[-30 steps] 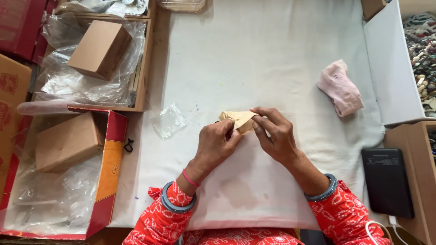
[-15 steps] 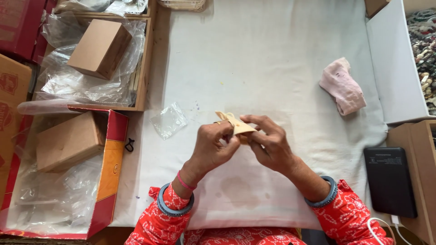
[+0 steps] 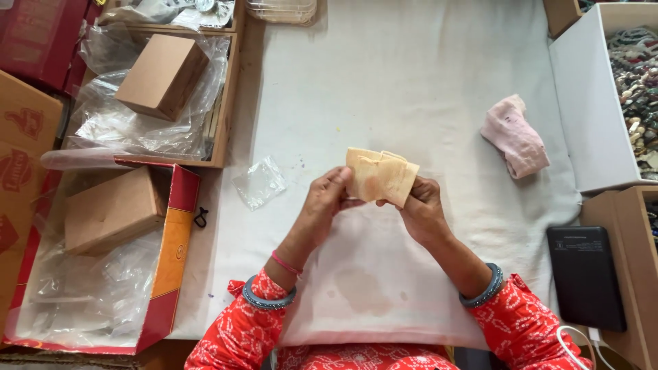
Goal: The person wipes a green beaded necklace with a pink cloth, then coils it into a small bundle. They place the coiled necklace into a small beige drawstring pouch and tie it closed. Finally, they place the pouch into a clear plastic bag.
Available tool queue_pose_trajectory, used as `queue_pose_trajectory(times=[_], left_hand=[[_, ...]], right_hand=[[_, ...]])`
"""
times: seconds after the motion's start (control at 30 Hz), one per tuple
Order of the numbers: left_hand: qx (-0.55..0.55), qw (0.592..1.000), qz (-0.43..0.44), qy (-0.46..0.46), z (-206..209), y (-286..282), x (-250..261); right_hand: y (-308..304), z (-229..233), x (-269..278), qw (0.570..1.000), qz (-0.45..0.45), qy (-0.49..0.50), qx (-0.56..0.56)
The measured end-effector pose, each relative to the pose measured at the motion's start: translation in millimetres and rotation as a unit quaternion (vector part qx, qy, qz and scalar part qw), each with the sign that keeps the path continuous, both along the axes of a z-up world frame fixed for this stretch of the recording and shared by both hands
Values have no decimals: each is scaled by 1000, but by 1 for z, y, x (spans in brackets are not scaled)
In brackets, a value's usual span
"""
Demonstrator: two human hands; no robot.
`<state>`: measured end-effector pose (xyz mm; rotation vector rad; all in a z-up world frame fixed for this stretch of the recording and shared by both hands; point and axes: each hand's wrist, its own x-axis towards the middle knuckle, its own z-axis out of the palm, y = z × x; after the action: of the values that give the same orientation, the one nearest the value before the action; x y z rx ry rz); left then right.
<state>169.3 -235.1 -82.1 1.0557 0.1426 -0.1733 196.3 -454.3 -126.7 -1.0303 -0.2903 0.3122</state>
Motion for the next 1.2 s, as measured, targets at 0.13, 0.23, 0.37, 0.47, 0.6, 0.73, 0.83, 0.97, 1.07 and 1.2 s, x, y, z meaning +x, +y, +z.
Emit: queue_pose_trajectory(times=[0.13,0.23,0.37,0.47,0.6,0.73,0.83,0.97,1.07,1.2], left_hand=[[79,995,-43,-36,-3,-10,-8],[121,991,-36,-52,-1,-13,-8],[101,993,-54,-41,-13,-14,-7],[83,994,-37,-61,-13,-16,-8],[73,997,-34,-19,-21,-17,-9],[17,998,-60,-13,-29,-22,-8],[12,997,-68,-32,-22,-26,-10],[37,995,-59,-77,-22,-29,-11],[38,995,-57,-78,-23,-30,-11],[23,997,-65,-46,-25,-30,-10]], right_hand=[[3,3,-1,987,-42,-38,-152],[2,2,0,985,-44,-15,-167],[-5,-13,7,990,-38,23,-131],[10,28,-1,962,-26,-88,-257],[10,13,-4,947,-39,-92,-305],[17,20,-5,933,-83,-117,-331],[24,32,-10,865,-150,-229,-422],[26,35,-9,823,-141,-337,-436],[27,35,-11,846,-114,-298,-426],[26,33,-13,854,-117,-279,-423]])
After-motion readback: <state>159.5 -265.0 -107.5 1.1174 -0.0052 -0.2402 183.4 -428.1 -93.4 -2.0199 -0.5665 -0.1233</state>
